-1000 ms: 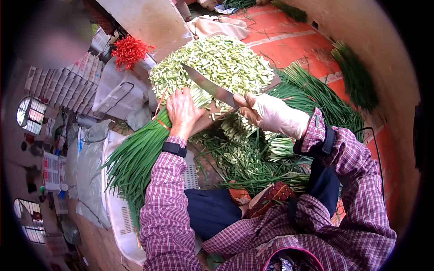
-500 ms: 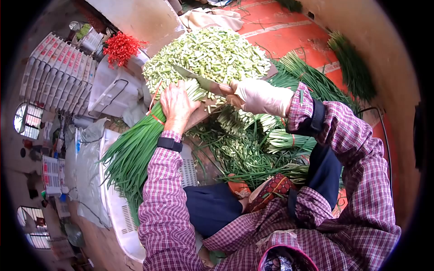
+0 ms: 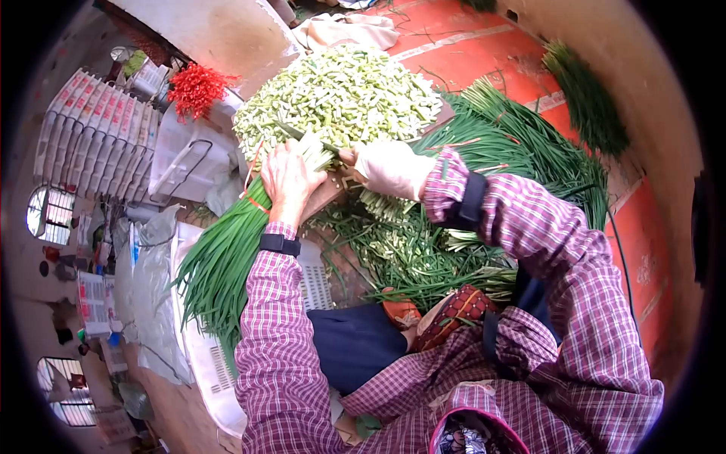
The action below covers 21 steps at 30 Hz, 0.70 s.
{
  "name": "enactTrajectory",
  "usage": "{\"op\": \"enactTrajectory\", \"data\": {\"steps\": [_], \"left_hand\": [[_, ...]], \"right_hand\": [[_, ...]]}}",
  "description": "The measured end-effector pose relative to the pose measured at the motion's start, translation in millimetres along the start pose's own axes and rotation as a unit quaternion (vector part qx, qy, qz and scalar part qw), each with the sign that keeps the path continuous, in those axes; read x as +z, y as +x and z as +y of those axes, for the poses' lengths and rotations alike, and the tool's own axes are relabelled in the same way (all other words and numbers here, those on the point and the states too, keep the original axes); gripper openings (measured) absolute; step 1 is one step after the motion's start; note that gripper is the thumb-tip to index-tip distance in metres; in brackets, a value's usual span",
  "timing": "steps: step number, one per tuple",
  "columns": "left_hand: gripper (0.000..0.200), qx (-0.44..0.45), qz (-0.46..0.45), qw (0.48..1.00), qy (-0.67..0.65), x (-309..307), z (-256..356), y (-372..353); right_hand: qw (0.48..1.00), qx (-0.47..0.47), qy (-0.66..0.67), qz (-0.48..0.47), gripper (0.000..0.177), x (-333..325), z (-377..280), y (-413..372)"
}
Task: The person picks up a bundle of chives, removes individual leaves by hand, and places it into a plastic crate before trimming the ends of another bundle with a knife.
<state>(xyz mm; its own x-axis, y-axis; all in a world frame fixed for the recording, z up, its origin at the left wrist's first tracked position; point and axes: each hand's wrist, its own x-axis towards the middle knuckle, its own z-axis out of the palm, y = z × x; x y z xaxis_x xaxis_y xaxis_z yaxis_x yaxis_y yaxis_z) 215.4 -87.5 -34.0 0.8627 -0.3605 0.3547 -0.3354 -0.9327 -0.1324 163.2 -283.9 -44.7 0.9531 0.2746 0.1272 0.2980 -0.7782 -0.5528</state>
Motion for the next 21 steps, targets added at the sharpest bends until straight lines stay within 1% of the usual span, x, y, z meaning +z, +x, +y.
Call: {"op": "enactTrajectory", "data": {"steps": [1,2,4,5,6,8,9,10,11,12,14,15,16,18,19,20,21], "left_hand": [[0.061,-0.006,-0.009,1.0,0.011,-2.2,2.0,1.2],[0.061,0.0,0.0,1.0,0.015,-1.0,-0.1,3.3],[0.061,0.022,-0.001,1.0,-0.023,-5.0,-6.7,2.4],[0.081,0.001,-0.091,0.995,-0.039,-14.1,-6.7,6.1],[0.081,0.004,-0.09,0.995,-0.037,-17.1,-9.4,5.1],[0.106,0.051,-0.007,0.998,-0.042,-17.0,-22.5,-2.9],[0.124,0.054,-0.012,0.996,-0.064,-17.2,-30.2,-6.2],[0.123,0.059,0.005,0.997,-0.058,-24.3,-33.1,-12.5],[0.125,0.048,0.017,0.997,-0.054,-25.8,-38.7,-20.4],[0.126,0.038,0.029,0.998,-0.048,-26.9,-43.7,-27.7],[0.125,-0.042,-0.033,0.994,-0.094,-38.8,-45.8,-41.3],[0.118,-0.037,-0.012,0.994,-0.102,-36.3,-50.4,-45.5],[0.118,-0.038,-0.013,0.994,-0.101,-33.7,-53.0,-45.4],[0.109,-0.035,-0.015,0.992,-0.121,-28.7,-57.3,-41.9],[0.109,-0.035,-0.013,0.992,-0.12,-28.3,-56.9,-41.0],[0.105,-0.019,0.004,0.994,-0.108,-27.0,-55.4,-40.9],[0.102,-0.003,0.019,0.995,-0.097,-25.4,-54.2,-41.0]], "right_hand": [[1.0,-0.005,0.011,0.01,0.023,15.1,-2.1,11.6],[1.0,-0.01,0.019,0.023,0.022,14.4,-8.8,18.0],[0.999,0.0,0.009,0.032,0.021,11.5,-9.1,16.1],[1.0,-0.009,0.005,0.027,0.021,12.0,-7.7,13.5],[1.0,-0.02,0.002,0.024,0.021,12.1,-5.9,12.2],[0.999,-0.026,0.009,0.044,0.022,0.1,-3.0,-12.1],[0.999,-0.011,-0.004,0.04,0.021,-8.6,-3.1,-24.4],[0.999,0.005,-0.019,0.036,0.021,-16.1,-0.1,-34.1],[0.991,-0.069,-0.01,0.11,0.015,-12.5,7.9,-40.5],[0.991,-0.068,-0.008,0.115,0.015,-10.6,15.5,-40.3],[0.997,-0.048,-0.046,0.031,0.017,-30.4,12.2,-43.4],[0.996,-0.063,-0.023,0.058,0.019,-22.2,21.6,-37.2],[0.996,-0.064,-0.023,0.057,0.019,-18.0,22.6,-34.4],[0.987,-0.063,0.011,0.15,0.025,-10.6,23.3,-24.5],[0.989,-0.028,0.005,0.143,0.032,-11.6,20.0,-19.0],[0.989,-0.029,0.006,0.144,0.032,-13.6,18.9,-14.1],[0.986,-0.019,-0.001,0.165,0.032,-15.3,18.5,-9.9]]}}
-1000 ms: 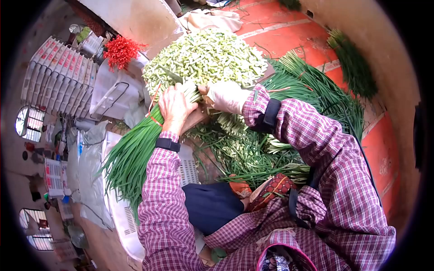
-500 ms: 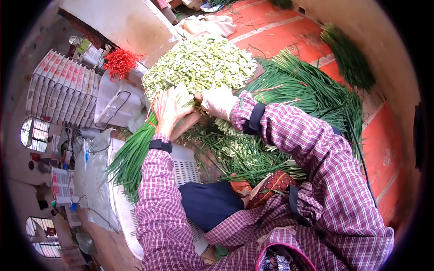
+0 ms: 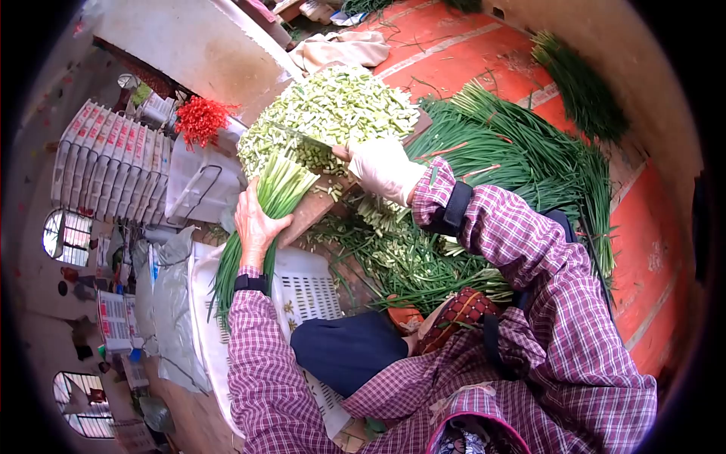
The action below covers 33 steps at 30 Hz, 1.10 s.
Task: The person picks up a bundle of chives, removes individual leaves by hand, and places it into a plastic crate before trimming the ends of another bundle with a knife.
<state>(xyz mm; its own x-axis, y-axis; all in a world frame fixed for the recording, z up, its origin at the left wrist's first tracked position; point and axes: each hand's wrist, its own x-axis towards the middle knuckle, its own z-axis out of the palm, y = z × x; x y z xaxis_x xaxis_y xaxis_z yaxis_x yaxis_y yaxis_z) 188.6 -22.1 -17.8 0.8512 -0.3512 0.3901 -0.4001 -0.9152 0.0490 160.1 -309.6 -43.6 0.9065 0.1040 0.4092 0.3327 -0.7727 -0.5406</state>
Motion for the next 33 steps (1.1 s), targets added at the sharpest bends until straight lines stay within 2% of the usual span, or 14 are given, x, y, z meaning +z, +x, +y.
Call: {"op": "enactTrajectory", "data": {"steps": [3,5,7,9,13,15,17,21,23,24,28,31,32,33], "left_hand": [[0.098,-0.002,-0.018,1.0,-0.004,-1.6,2.4,0.8],[0.096,-0.014,-0.031,0.999,-0.002,-3.7,1.9,2.3],[0.094,-0.011,-0.056,0.997,-0.047,-7.9,1.5,6.2],[0.094,-0.012,-0.065,0.996,-0.066,-13.0,0.3,8.5],[0.094,0.0,-0.076,0.994,-0.08,-14.0,-5.9,12.4],[0.095,-0.006,-0.086,0.993,-0.077,-13.0,-7.3,16.9],[0.095,-0.012,-0.097,0.992,-0.075,-11.4,-6.1,15.7],[0.096,-0.023,-0.102,0.993,-0.06,-9.8,-10.2,17.6],[0.097,-0.023,-0.108,0.991,-0.07,-10.6,-11.0,18.5],[0.097,-0.022,-0.106,0.992,-0.072,-9.6,-14.1,20.1],[0.095,0.017,-0.125,0.987,-0.102,-15.2,-14.0,15.5],[0.093,0.033,-0.14,0.985,-0.1,-20.9,-4.2,16.3],[0.094,0.028,-0.139,0.985,-0.099,-20.7,-4.1,17.1],[0.094,0.021,-0.142,0.985,-0.097,-20.6,-3.9,14.8]], "right_hand": [[0.999,-0.029,0.017,0.038,0.032,-12.7,-5.5,2.9],[0.999,-0.013,0.053,0.0,0.032,-15.6,-9.4,6.5],[0.996,-0.05,0.069,-0.009,0.033,-8.2,-10.5,10.1],[0.995,-0.02,0.003,-0.1,0.023,-9.8,-18.7,15.0],[0.991,-0.025,0.043,-0.123,0.025,29.1,-11.5,26.5],[0.995,-0.032,0.029,-0.093,0.02,32.7,-17.7,30.1],[0.986,-0.025,-0.029,-0.162,0.022,29.1,-24.0,43.7],[0.992,-0.036,-0.017,-0.118,0.021,38.0,-22.2,54.1],[0.978,-0.111,-0.09,-0.151,0.019,29.8,-18.6,52.4],[0.982,-0.06,-0.095,-0.152,0.018,32.4,-21.6,53.4],[0.97,-0.112,-0.099,-0.193,0.016,-7.9,-18.2,39.3],[0.975,-0.082,-0.103,-0.178,0.016,-2.5,-25.5,44.0],[0.958,-0.066,-0.154,-0.234,0.017,2.4,-34.9,54.1],[0.973,-0.089,-0.099,-0.191,0.017,2.3,-29.8,50.8]]}}
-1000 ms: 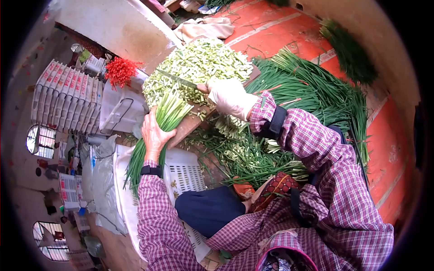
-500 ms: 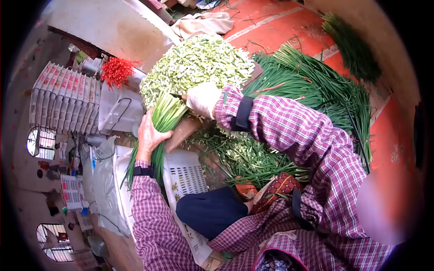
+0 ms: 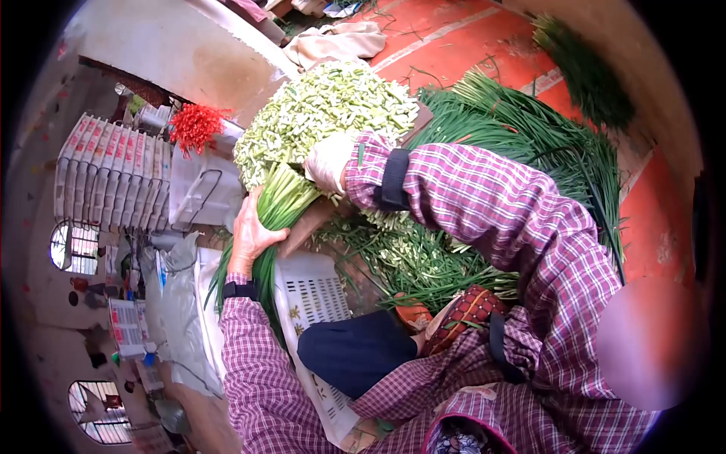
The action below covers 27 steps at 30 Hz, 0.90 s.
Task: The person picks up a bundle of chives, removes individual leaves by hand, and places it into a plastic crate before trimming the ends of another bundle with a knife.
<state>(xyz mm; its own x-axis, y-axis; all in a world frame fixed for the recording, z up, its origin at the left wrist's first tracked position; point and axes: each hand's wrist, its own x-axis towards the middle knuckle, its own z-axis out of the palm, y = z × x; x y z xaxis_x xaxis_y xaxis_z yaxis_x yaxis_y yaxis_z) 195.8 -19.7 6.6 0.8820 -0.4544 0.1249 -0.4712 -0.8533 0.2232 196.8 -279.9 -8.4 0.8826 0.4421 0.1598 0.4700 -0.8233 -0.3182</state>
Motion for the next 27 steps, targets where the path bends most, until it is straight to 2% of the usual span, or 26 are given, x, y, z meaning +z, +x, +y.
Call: {"op": "enactTrajectory", "data": {"steps": [2,4,8,9,10,12,14,17,18,20,22,24,25,27], "left_hand": [[0.094,0.004,0.005,1.0,0.014,1.9,-1.6,1.5],[0.095,-0.006,0.005,1.0,0.009,3.2,-4.8,1.9],[0.097,-0.011,0.0,0.999,-0.033,1.8,-11.2,1.2],[0.096,-0.023,-0.003,0.999,-0.035,1.2,-10.8,0.4],[0.096,-0.022,-0.006,0.999,-0.037,1.0,-9.3,0.5],[0.093,0.001,-0.003,0.997,-0.079,-1.2,-8.0,-0.5],[0.092,0.0,-0.002,0.996,-0.091,-0.3,-9.3,0.2],[0.092,0.008,0.002,0.998,-0.06,1.3,-10.6,2.8],[0.092,0.01,-0.002,0.998,-0.062,0.5,-10.0,2.8],[0.093,0.008,-0.006,0.998,-0.064,0.8,-8.1,1.0],[0.093,0.002,0.004,0.998,-0.055,1.1,-9.5,0.3],[0.094,0.0,0.003,0.998,-0.057,1.3,-11.0,0.2],[0.094,-0.001,0.003,0.998,-0.06,1.4,-11.0,0.6],[0.094,-0.002,0.004,0.999,-0.049,1.5,-10.1,-0.3]], "right_hand": [[0.997,0.018,0.054,0.052,0.019,18.8,-6.8,4.3],[0.991,0.047,0.106,0.064,0.021,30.2,-7.9,11.3],[0.997,0.007,0.064,0.045,0.015,22.0,0.6,-9.8],[0.996,-0.016,0.051,0.07,0.013,27.1,6.0,-14.8],[0.998,-0.004,0.008,0.057,0.015,23.7,5.8,-18.3],[0.998,0.065,0.015,-0.007,0.018,15.4,6.5,-26.8],[0.998,0.05,0.037,0.026,0.019,13.4,20.4,-38.6],[0.987,0.023,0.065,0.147,0.019,14.4,32.4,-46.7],[0.987,0.026,0.066,0.147,0.019,16.3,32.7,-46.3],[0.967,0.054,0.11,0.225,0.026,15.1,26.3,-44.7],[0.961,0.069,0.128,0.236,0.033,22.1,22.6,-31.4],[0.95,0.016,0.154,0.27,0.03,27.3,18.8,-21.4],[0.95,0.016,0.156,0.269,0.03,31.7,17.1,-14.5],[0.973,0.022,0.141,0.184,0.022,39.3,9.9,0.5]]}}
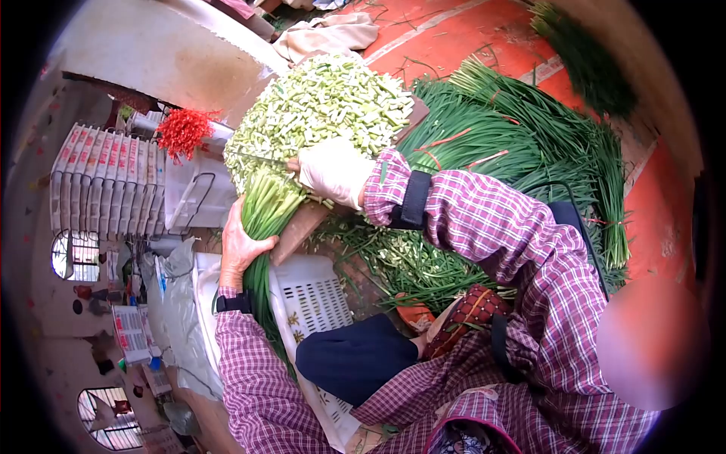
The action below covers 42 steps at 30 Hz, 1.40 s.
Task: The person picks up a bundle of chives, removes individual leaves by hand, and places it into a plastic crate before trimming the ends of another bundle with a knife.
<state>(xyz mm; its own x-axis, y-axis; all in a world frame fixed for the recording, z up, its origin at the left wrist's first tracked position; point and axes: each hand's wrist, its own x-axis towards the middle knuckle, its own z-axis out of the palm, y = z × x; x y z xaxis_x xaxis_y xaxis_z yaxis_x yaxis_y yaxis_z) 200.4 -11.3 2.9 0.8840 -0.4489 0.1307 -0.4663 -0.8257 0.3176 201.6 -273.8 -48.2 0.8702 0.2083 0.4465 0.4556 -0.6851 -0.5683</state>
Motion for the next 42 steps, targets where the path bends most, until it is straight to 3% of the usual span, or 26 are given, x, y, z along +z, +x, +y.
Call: {"op": "enactTrajectory", "data": {"steps": [2,7,10,11,13,16,19,24,25,28,29,31,32,36,39,42], "left_hand": [[0.094,0.002,0.0,1.0,0.012,-1.1,0.5,2.0],[0.092,-0.006,0.003,1.0,-0.001,-1.2,0.2,1.5],[0.092,-0.01,0.011,1.0,-0.011,-2.7,3.5,0.1],[0.092,-0.011,0.014,1.0,-0.014,-1.7,1.7,-0.1],[0.088,-0.013,0.025,0.999,-0.034,-2.0,-3.8,-3.3],[0.082,-0.015,0.049,0.991,-0.12,-6.0,-8.0,-11.2],[0.079,-0.026,0.073,0.99,-0.118,-17.8,-8.3,-21.1],[0.072,-0.039,0.11,0.986,-0.12,-76.0,32.9,-52.3],[0.072,-0.045,0.117,0.986,-0.114,-88.5,45.6,-61.5],[0.07,-0.067,0.136,0.973,-0.173,-114.5,88.3,-93.2],[0.071,-0.122,0.116,0.964,-0.205,-117.5,105.2,-106.9],[0.071,-0.11,0.111,0.967,-0.203,-106.0,122.1,-135.7],[0.071,-0.117,0.12,0.963,-0.209,-94.0,130.4,-150.8],[0.084,-0.164,0.101,0.974,-0.115,-39.9,136.8,-211.6],[0.089,-0.181,0.107,0.977,-0.036,-11.9,149.0,-239.5],[0.09,-0.186,0.115,0.976,-0.013,0.0,158.3,-252.8]], "right_hand": [[0.993,0.04,-0.043,-0.102,0.015,10.5,-6.2,9.2],[0.993,-0.018,-0.101,-0.062,0.015,25.3,-6.2,14.8],[0.976,-0.039,-0.155,-0.148,0.016,-8.8,-3.9,5.4],[0.976,-0.007,-0.154,-0.153,0.017,-26.1,-6.3,1.6],[0.994,-0.019,-0.073,-0.078,0.02,-43.0,9.9,-15.0],[0.998,-0.032,-0.048,-0.014,0.022,-34.0,14.8,-14.9],[0.998,-0.003,-0.06,0.035,0.02,-4.8,1.7,5.5],[0.994,-0.036,-0.095,-0.026,0.022,27.3,0.6,21.4],[0.991,-0.066,-0.101,0.066,0.023,20.8,-11.0,16.9],[0.98,-0.082,0.085,0.158,0.018,-43.2,-70.1,-7.7],[0.967,-0.081,0.142,0.198,0.015,-56.2,-89.3,-22.1],[0.938,-0.115,0.258,0.2,0.01,-75.7,-129.4,-60.5],[0.93,-0.165,0.231,0.235,0.009,-74.4,-142.7,-75.1],[0.971,-0.07,0.201,0.108,0.015,-59.4,-161.9,-138.6],[0.986,-0.098,0.098,0.089,0.017,-48.1,-158.5,-170.0],[0.988,-0.09,0.095,0.079,0.021,-43.0,-158.8,-188.2]]}}
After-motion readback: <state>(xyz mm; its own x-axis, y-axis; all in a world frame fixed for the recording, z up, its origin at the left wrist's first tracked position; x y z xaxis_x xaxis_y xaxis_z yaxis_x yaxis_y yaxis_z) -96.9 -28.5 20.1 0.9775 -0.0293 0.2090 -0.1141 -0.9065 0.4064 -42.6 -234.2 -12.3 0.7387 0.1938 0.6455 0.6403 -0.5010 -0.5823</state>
